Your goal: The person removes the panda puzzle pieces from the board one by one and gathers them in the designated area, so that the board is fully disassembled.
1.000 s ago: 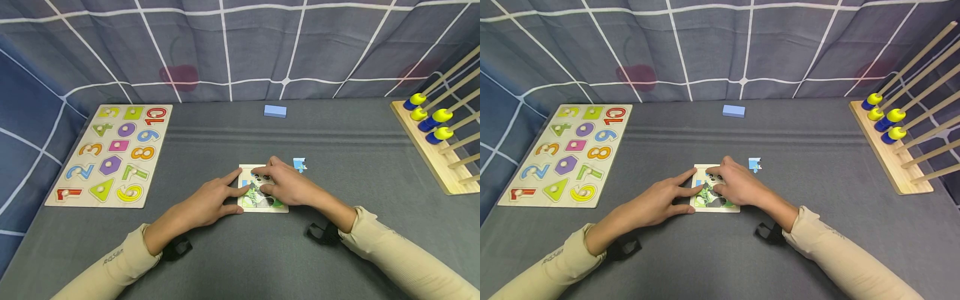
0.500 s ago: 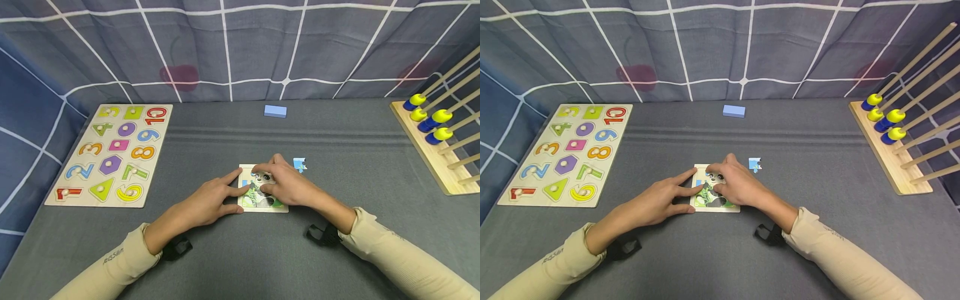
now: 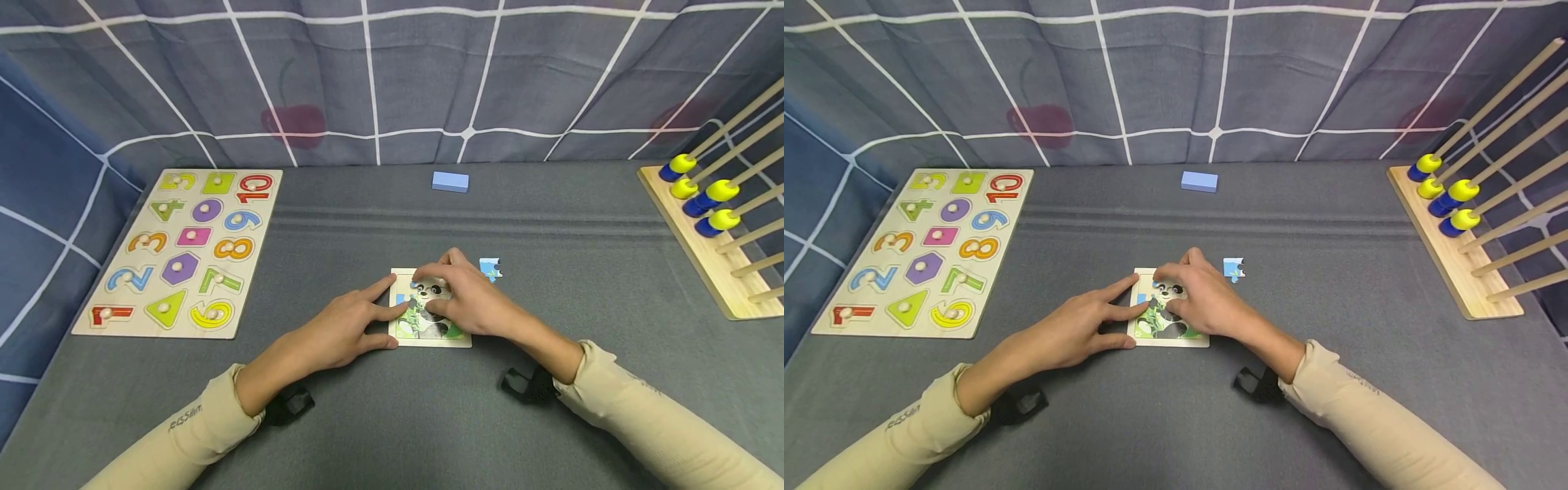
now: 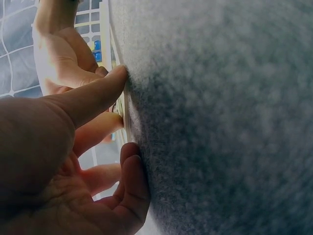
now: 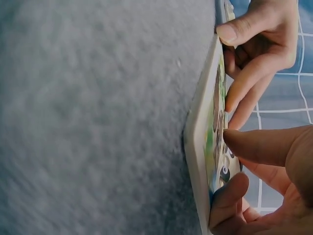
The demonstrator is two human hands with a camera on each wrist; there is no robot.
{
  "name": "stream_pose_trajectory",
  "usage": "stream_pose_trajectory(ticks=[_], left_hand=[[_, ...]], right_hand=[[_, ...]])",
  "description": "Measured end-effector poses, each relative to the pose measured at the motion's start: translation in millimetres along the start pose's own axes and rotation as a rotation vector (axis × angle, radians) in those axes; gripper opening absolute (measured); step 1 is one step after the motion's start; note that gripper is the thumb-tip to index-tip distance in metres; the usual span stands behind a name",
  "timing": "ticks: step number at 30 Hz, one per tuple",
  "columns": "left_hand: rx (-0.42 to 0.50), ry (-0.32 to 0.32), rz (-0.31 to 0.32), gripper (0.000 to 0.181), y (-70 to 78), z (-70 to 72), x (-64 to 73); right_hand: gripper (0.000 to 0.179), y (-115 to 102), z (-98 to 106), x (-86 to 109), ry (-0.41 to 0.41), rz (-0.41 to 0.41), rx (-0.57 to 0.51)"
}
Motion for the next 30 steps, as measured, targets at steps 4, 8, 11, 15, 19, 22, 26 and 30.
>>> stream_pose_trajectory(ticks=[4, 8, 11, 15, 19, 22, 26, 30], left_hand=[[-0.001, -0.005, 0.008, 0.057, -0.4, -0.4, -0.2], [0.004, -0.017, 0.023, 0.058, -1.1, -1.0, -0.3], [0.005, -0.022, 0.026, 0.058, -1.2, -1.3, -0.2], [0.004, -0.024, 0.019, 0.057, -0.8, -1.3, -0.2], [0.005, -0.024, 0.01, 0.057, -0.3, -1.4, -0.5], [0.006, -0.025, 0.009, 0.057, 0.0, -1.3, -0.8], [0.011, -0.028, 0.015, 0.058, -0.6, -1.1, -0.4], [0.014, -0.027, 0.019, 0.058, -1.2, -1.2, 0.2]], right_hand=[[0.042, 3, 2, -1.0, 0.0, -0.004, -0.037], [0.053, 6, 3, -0.9, 0.007, -0.03, -0.088], [0.049, 8, 4, -1.0, 0.011, -0.05, -0.111], [0.033, 9, 5, -1.7, 0.02, -0.051, -0.141], [0.027, 11, 5, -2.2, 0.029, -0.035, -0.186], [0.027, 12, 6, -2.3, 0.028, -0.024, -0.208], [0.029, 14, 5, -2.6, 0.02, -0.017, -0.225], [0.028, 14, 5, -3.2, 0.01, -0.016, -0.233]])
Point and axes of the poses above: each hand's wrist, its own x-axis away from the middle knuckle, its own z-axis out of the back of the hand, y = z × x, the point moved 6 cm from there along -x, towards the middle knuckle, and after that the axes turned 8 degrees about y, right-handed, at the moved point
